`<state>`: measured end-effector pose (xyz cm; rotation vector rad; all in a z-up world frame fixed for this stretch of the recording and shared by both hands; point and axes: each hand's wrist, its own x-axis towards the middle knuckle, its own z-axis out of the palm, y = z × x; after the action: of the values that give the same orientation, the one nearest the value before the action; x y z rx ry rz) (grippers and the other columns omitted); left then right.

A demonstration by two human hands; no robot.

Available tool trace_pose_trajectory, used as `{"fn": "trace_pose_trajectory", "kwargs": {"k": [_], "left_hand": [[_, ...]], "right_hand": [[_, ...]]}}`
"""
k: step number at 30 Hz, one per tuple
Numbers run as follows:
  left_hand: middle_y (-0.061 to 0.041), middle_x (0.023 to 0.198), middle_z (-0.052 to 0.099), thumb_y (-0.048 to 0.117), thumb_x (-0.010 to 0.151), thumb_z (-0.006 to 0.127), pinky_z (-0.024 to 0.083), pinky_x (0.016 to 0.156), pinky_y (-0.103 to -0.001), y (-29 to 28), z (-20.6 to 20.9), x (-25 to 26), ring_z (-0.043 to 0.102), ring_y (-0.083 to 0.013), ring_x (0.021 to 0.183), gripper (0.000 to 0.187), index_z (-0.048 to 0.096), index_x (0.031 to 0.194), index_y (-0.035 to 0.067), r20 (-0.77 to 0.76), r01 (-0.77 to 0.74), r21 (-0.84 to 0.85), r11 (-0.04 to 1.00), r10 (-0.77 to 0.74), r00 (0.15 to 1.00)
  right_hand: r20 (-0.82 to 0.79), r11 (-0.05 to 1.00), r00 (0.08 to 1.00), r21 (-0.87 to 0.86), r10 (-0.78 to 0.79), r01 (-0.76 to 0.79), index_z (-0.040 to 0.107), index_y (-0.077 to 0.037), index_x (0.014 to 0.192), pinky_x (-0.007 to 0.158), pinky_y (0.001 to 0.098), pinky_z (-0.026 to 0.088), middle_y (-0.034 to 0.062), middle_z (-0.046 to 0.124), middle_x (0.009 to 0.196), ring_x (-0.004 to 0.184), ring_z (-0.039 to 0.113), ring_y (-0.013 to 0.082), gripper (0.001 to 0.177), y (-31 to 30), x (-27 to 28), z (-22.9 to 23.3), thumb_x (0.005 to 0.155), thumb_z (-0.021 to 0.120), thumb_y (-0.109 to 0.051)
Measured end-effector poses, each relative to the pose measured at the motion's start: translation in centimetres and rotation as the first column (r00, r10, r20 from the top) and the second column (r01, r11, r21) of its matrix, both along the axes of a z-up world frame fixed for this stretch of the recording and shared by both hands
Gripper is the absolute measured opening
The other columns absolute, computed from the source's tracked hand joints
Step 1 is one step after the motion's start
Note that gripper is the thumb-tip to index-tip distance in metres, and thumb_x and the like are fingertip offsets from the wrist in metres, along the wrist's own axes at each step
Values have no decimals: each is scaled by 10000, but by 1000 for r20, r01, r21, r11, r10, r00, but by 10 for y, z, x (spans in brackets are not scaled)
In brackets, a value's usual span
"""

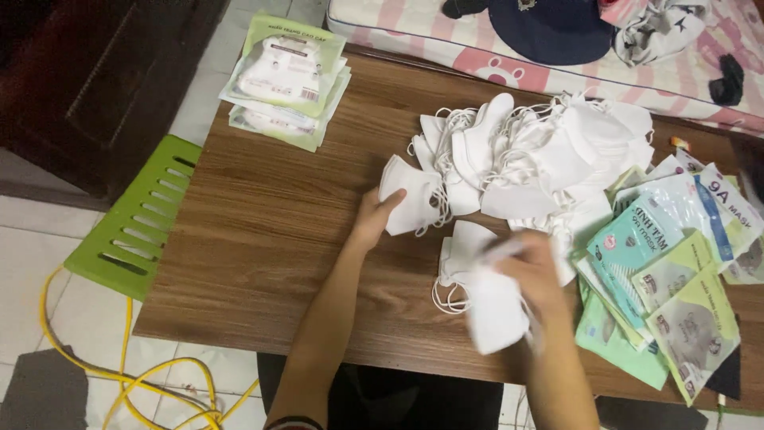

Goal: Sorting, folding, and stacking white face masks on a wooden table for packaging.

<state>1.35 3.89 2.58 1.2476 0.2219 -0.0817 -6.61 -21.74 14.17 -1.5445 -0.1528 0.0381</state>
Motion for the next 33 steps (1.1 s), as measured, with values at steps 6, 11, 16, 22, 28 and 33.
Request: {"fn": "trace_pose_trajectory", "kwargs": {"k": [6,11,16,22,28,33], "left_hand": [[-215,1216,613,299,1021,605,381,1120,-515,-6,-26,5,531,-356,1235,488,564,1358,-52,-41,-42,-233,972,33,999],[-81,972,730,228,952,718,556,820,-332,2,-9,-1,643,-180,871,246,737,1112,43,234,71,0,997,-69,970],[-126,1076,744,391,1083,550,582,836,-346,0,0,-3,688,-178,903,419,691,1263,39,83,116,-12,993,-114,990],[-95,1007,743,438,1059,576,581,825,-334,6,-2,-3,697,-173,890,414,706,1201,72,141,211,37,977,-214,966],[-96,1032,726,278,980,732,549,875,-389,1,-1,-4,643,-182,926,329,697,1207,42,88,219,95,971,-228,970],[-105,1060,725,258,965,722,571,868,-390,0,-16,5,679,-205,922,385,649,1285,57,-23,-22,70,997,23,999]], "right_hand": [[158,772,878,-563,451,-296,774,-17,855,646,372,501,179,761,743,648,687,269,249,107,95,-16,766,902,-210],[210,774,935,-626,287,-97,754,-35,847,654,388,513,162,732,723,691,701,329,315,84,126,-60,721,939,-256],[182,790,979,-612,92,40,765,-67,839,597,340,515,119,715,678,631,693,255,314,74,126,-66,709,962,-272],[178,853,981,-497,-78,158,779,-100,860,583,294,538,90,727,680,630,707,205,336,85,129,-85,720,989,-323],[158,902,987,-423,-17,83,767,-70,918,644,339,554,137,727,721,686,682,209,321,71,115,-86,721,966,-228],[174,917,984,-388,-29,95,728,-121,1207,770,402,612,177,733,948,850,718,309,544,38,106,-82,712,953,-156]]}}
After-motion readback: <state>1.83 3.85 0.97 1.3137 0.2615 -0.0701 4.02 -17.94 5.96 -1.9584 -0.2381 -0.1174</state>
